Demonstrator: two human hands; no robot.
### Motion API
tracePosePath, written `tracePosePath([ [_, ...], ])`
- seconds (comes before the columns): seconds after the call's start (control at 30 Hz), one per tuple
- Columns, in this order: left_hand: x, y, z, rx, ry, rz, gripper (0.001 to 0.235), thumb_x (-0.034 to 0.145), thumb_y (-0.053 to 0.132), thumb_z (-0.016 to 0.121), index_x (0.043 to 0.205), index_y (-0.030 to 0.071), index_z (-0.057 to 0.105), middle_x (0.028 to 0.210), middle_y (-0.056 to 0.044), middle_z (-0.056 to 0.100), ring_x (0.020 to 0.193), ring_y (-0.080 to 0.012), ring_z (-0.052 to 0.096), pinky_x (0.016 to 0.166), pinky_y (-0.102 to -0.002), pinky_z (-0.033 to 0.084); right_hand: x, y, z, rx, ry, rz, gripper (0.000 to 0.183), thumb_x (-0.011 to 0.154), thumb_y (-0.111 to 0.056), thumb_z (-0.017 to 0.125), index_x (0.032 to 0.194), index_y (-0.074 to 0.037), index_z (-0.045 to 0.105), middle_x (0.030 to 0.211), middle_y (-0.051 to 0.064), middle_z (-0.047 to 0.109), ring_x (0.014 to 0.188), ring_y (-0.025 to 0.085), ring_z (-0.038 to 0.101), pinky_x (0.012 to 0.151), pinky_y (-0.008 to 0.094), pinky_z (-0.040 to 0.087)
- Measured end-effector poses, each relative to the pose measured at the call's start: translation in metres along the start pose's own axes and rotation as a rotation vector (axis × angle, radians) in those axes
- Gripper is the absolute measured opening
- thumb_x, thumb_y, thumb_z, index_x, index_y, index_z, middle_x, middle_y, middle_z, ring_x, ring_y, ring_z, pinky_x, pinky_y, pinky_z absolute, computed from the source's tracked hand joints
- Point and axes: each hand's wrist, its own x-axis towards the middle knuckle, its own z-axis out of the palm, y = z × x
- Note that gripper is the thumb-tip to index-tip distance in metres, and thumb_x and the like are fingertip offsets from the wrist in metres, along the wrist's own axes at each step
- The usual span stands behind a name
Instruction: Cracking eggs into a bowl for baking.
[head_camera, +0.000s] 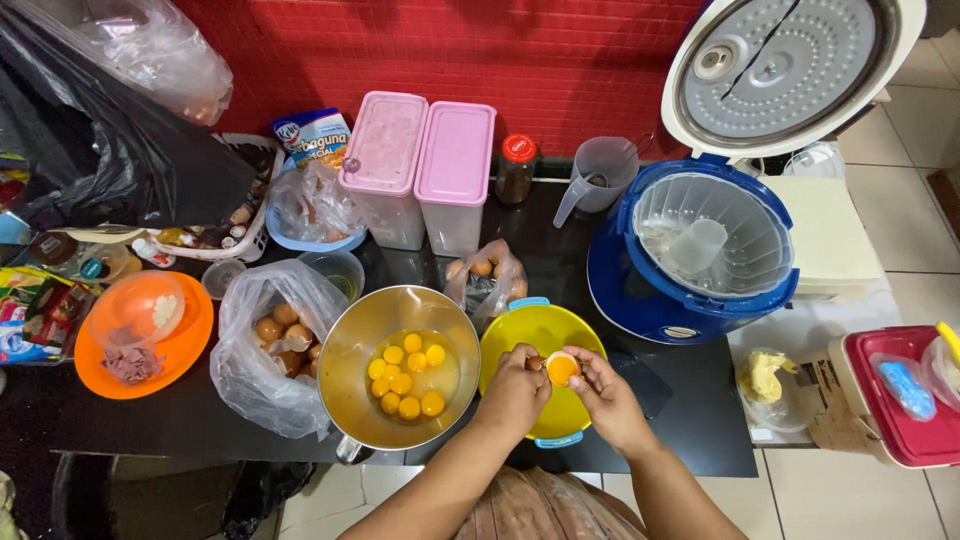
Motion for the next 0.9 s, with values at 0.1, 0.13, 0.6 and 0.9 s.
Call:
tracePosePath([
  [0.1, -0.001, -0.003, 0.003, 0.01, -0.011, -0.007, 0.01, 0.083, 0.007, 0.073, 0.076, 0.002, 0.076, 0.112, -0.013, 0.065, 0.104, -0.0334, 0.061, 0.089, -0.04, 0.053, 0.0, 0.0, 0.0, 0.0, -0.003, 0.012, 0.044, 0.098, -0.002, 0.057, 0.141, -0.001, 0.051, 0.132, 0.009, 0.065, 0.124, 0.018, 0.06, 0.108, 0.032, 0.045],
  [0.13, -0.001, -0.003, 0.003, 0.01, -0.012, -0.007, 0.01, 0.083, 0.007, 0.073, 0.076, 0.002, 0.076, 0.112, -0.013, 0.065, 0.104, -0.0334, 0.061, 0.089, -0.04, 0.053, -0.001, 0.0, 0.0, 0.001, -0.002, 0.012, 0.044, 0.098, -0.002, 0.057, 0.141, -0.001, 0.051, 0.132, 0.009, 0.065, 0.124, 0.018, 0.06, 0.108, 0.032, 0.045],
  [0.6, -0.013, -0.067, 0.069, 0.535, -0.249, 0.007, 0.024, 0.087, 0.006, 0.062, 0.107, -0.006, 0.071, 0.132, -0.016, 0.055, 0.114, -0.0349, 0.057, 0.094, -0.041, 0.052, -0.014, -0.042, -0.012, 0.212, 0.092, 0.062, 0.045, 0.098, -0.007, 0.056, 0.142, -0.002, 0.05, 0.139, 0.008, 0.058, 0.128, 0.019, 0.056, 0.109, 0.035, 0.042],
  [0.9, -0.004, -0.027, 0.026, -0.453, -0.214, -0.919, 0.024, 0.1, 0.018, 0.062, 0.122, 0.007, 0.058, 0.122, -0.019, 0.064, 0.112, -0.034, 0.065, 0.098, -0.041, 0.05, -0.003, -0.05, -0.016, 0.26, 0.112, 0.146, 0.045, 0.099, -0.01, 0.053, 0.144, -0.001, 0.049, 0.139, 0.01, 0.058, 0.129, 0.023, 0.056, 0.107, 0.039, 0.048],
])
